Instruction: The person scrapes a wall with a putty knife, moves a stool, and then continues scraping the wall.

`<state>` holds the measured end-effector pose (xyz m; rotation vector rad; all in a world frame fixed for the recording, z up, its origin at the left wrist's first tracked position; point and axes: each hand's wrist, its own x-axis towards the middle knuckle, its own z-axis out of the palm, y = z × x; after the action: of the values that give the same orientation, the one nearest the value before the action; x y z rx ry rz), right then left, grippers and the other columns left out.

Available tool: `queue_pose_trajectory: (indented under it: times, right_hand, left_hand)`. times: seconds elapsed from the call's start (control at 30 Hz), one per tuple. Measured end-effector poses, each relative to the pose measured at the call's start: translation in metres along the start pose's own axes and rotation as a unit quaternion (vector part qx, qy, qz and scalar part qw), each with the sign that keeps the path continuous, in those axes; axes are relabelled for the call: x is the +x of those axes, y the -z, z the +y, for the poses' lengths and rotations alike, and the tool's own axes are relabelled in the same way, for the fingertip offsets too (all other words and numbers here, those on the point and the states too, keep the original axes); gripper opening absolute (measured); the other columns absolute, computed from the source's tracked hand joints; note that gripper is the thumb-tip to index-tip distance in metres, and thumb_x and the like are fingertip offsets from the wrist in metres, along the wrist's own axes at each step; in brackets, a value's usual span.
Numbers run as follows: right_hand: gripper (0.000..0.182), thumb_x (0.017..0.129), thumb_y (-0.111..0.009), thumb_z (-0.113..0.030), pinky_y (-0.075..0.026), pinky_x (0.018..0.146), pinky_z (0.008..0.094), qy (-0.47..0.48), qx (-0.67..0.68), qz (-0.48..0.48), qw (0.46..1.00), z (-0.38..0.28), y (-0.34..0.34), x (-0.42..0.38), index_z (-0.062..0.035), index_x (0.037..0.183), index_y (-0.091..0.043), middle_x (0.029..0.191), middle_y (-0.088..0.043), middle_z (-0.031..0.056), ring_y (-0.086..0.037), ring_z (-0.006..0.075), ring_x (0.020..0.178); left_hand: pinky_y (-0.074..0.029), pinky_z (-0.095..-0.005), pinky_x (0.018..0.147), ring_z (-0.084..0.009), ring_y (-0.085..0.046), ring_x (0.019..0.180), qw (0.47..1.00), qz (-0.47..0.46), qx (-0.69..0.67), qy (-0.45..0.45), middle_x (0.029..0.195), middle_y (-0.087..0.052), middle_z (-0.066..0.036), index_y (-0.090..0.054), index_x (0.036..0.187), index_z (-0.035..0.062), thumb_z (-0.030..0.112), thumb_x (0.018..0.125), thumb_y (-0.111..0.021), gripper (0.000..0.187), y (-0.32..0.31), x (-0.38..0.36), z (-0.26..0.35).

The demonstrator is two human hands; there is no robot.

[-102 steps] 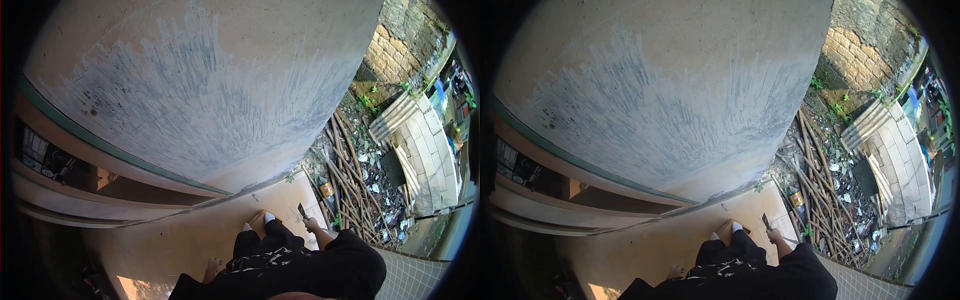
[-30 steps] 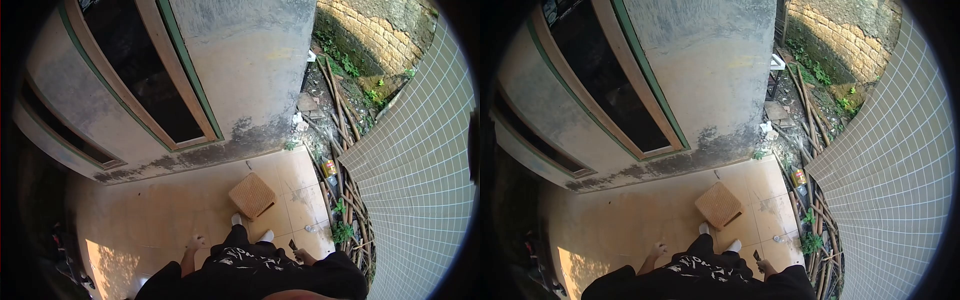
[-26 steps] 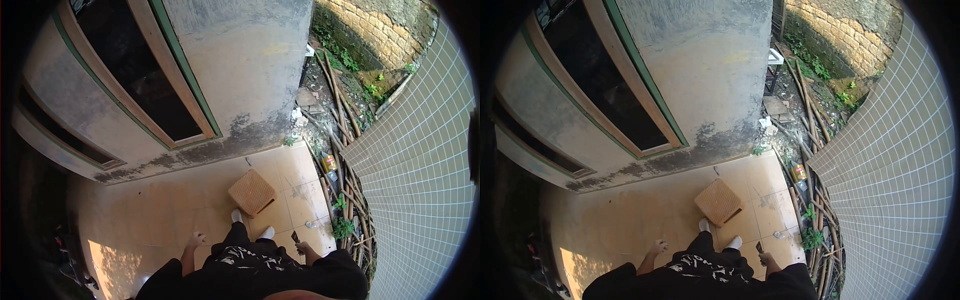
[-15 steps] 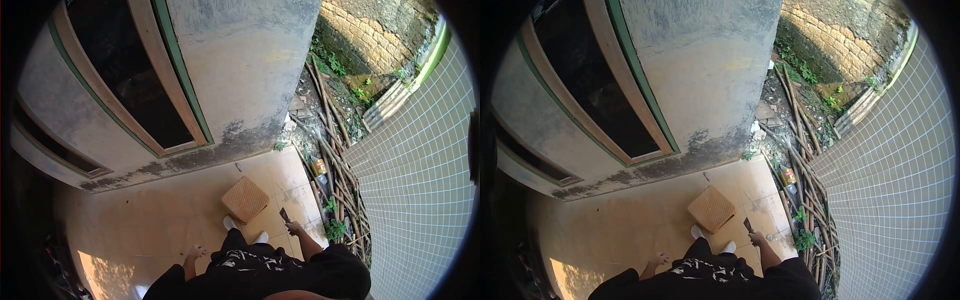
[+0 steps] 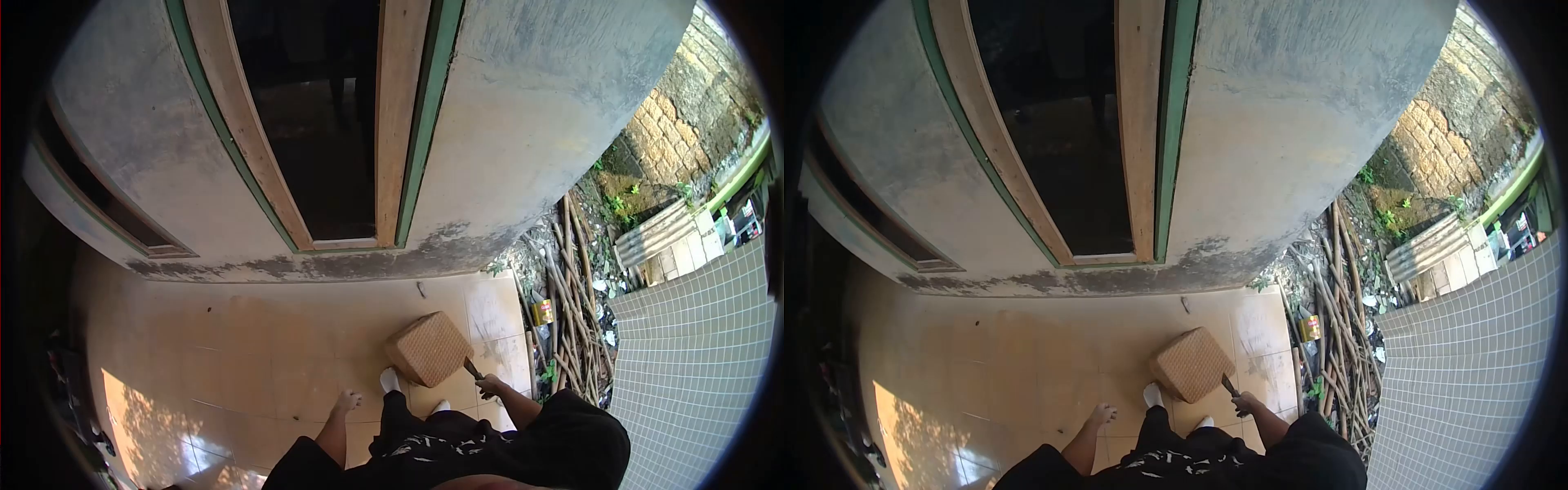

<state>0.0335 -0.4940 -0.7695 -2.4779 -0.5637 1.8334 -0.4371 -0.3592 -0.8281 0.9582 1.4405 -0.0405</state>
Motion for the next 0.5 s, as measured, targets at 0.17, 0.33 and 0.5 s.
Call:
queue_pose_trajectory:
  times: [0.17, 0.33, 0.5]
  right_hand:
    - [0.042, 0.087, -0.053, -0.018, -0.058, 0.050, 0.0392, -0.011, 0.124, -0.008, 0.992, -0.029, -0.013, 0.027, 0.0123, 0.115, -0.044, 0.093, -0.065, 0.0254, -0.069, 0.0343, 0.066]
    - [0.041, 0.087, -0.055, -0.016, -0.058, 0.051, 0.0480, -0.075, 0.290, 0.045, 0.953, -0.024, -0.021, 0.089, 0.0078, 0.117, -0.041, 0.091, -0.060, 0.0271, -0.065, 0.0406, 0.064]
    - [0.034, 0.087, -0.056, -0.020, -0.058, 0.048, 0.0463, -0.066, 0.366, 0.175, 0.912, 0.010, -0.029, 0.157, 0.0075, 0.106, -0.046, 0.075, -0.053, 0.0164, -0.059, 0.0321, 0.055]
  left_hand:
    - [-0.050, -0.0285, 0.061, -0.0163, -0.066, 0.071, 0.997, -0.038, 0.016, -0.059, 0.087, -0.068, -0.007, -0.064, 0.098, -0.0003, 0.021, 0.086, -0.057, 0.026, -0.003, 0.064, 0.014]
    - [-0.048, -0.0274, 0.057, -0.0140, -0.063, 0.069, 0.996, -0.064, -0.042, -0.043, 0.084, -0.067, -0.007, -0.063, 0.097, 0.0006, 0.021, 0.088, -0.057, 0.023, -0.020, 0.108, 0.017]
    - [-0.050, -0.0285, 0.062, -0.0143, -0.063, 0.075, 0.997, -0.064, 0.025, -0.043, 0.090, -0.067, -0.007, -0.060, 0.106, 0.0013, 0.021, 0.085, -0.060, 0.028, -0.055, 0.160, 0.007]
